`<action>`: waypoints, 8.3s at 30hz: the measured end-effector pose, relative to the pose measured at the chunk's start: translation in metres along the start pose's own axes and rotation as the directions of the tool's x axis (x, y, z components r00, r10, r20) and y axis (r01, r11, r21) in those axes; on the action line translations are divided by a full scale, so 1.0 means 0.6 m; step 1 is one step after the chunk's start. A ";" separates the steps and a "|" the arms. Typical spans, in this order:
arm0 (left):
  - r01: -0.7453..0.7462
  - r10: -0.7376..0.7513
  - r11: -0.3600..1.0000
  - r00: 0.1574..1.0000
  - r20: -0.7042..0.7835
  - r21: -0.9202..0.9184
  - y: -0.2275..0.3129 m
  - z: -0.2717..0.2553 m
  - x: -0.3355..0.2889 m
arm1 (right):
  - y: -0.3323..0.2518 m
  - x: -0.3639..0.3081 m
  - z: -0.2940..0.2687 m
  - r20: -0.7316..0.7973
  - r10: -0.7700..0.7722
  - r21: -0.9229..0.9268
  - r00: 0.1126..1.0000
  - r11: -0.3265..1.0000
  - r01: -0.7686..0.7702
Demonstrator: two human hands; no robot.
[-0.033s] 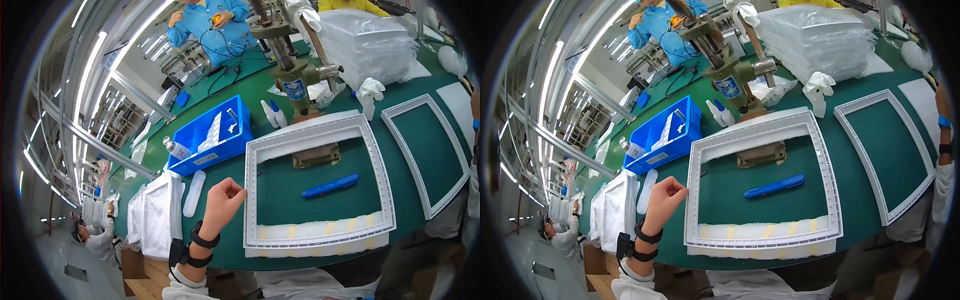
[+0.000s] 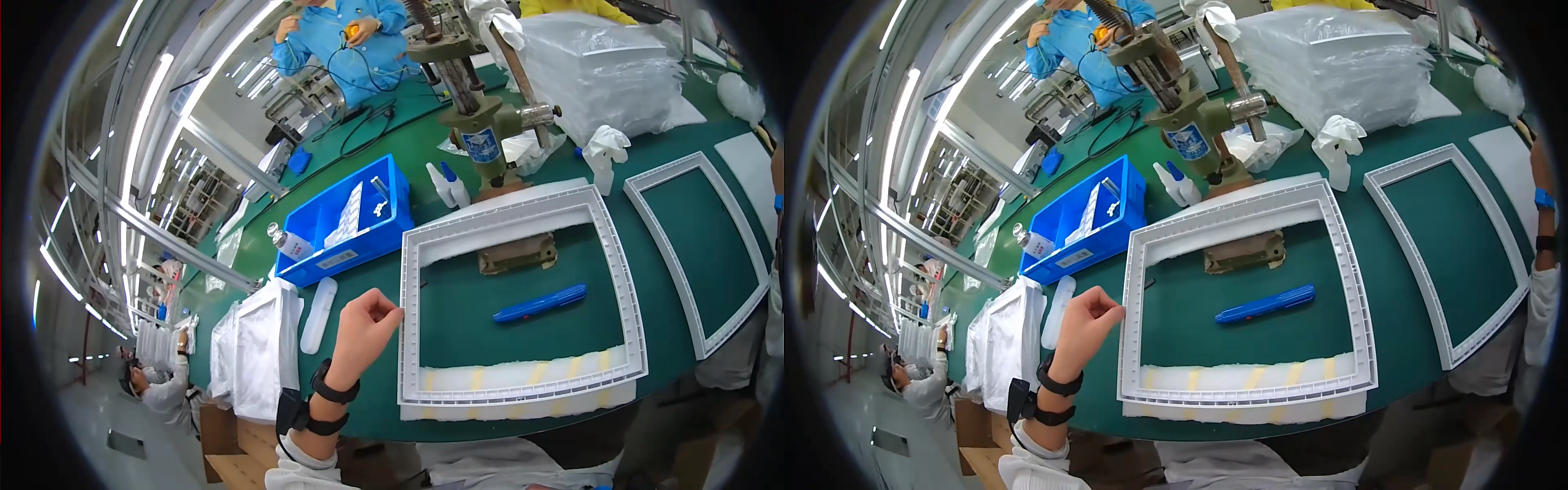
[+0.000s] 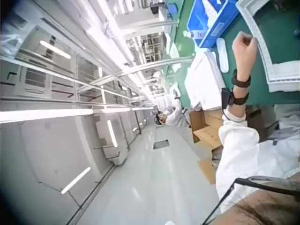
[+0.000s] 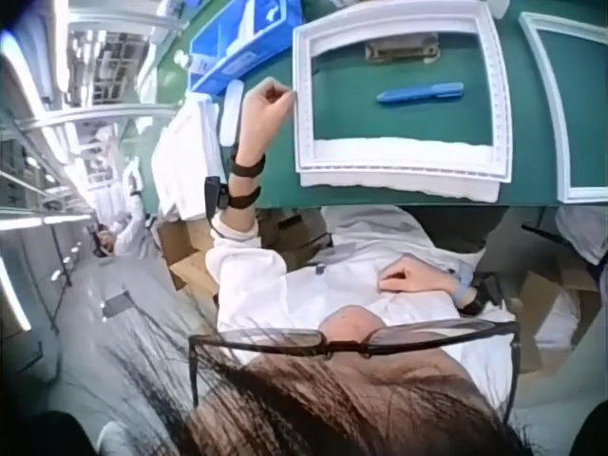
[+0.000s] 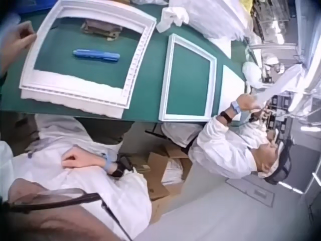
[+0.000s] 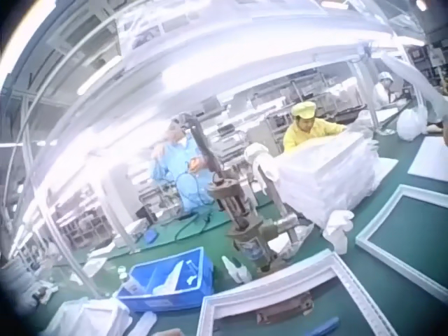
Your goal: Assembling white plastic frame components using a manual press and cleaning them with a cloth.
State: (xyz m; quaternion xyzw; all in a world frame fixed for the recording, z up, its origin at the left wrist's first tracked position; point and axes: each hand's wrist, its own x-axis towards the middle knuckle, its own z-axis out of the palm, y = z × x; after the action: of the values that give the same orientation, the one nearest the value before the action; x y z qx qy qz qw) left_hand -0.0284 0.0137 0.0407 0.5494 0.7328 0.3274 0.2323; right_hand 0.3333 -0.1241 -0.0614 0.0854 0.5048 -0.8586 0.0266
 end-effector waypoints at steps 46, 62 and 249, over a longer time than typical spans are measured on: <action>0.310 -0.047 0.721 0.914 0.403 -0.619 -0.051 0.016 0.014 | -0.305 -0.068 -0.450 -0.881 -0.452 -0.473 0.137 0.849 -0.237; 0.213 0.085 0.612 0.939 0.332 -0.761 -0.090 0.042 0.009 | -0.346 0.111 -0.252 -0.172 -0.339 -0.898 0.925 -0.332 -0.289; -0.268 0.108 0.802 0.944 -0.312 -0.533 -0.083 0.007 0.074 | -0.752 0.105 -0.435 -0.280 -0.940 -0.938 -0.196 0.311 -0.150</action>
State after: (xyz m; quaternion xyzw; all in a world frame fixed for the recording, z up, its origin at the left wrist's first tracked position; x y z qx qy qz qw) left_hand -0.0709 0.0480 0.0023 0.4764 0.5673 0.6231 0.2508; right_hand 0.2428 0.3264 0.1929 0.3825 0.6518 -0.1550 -0.6363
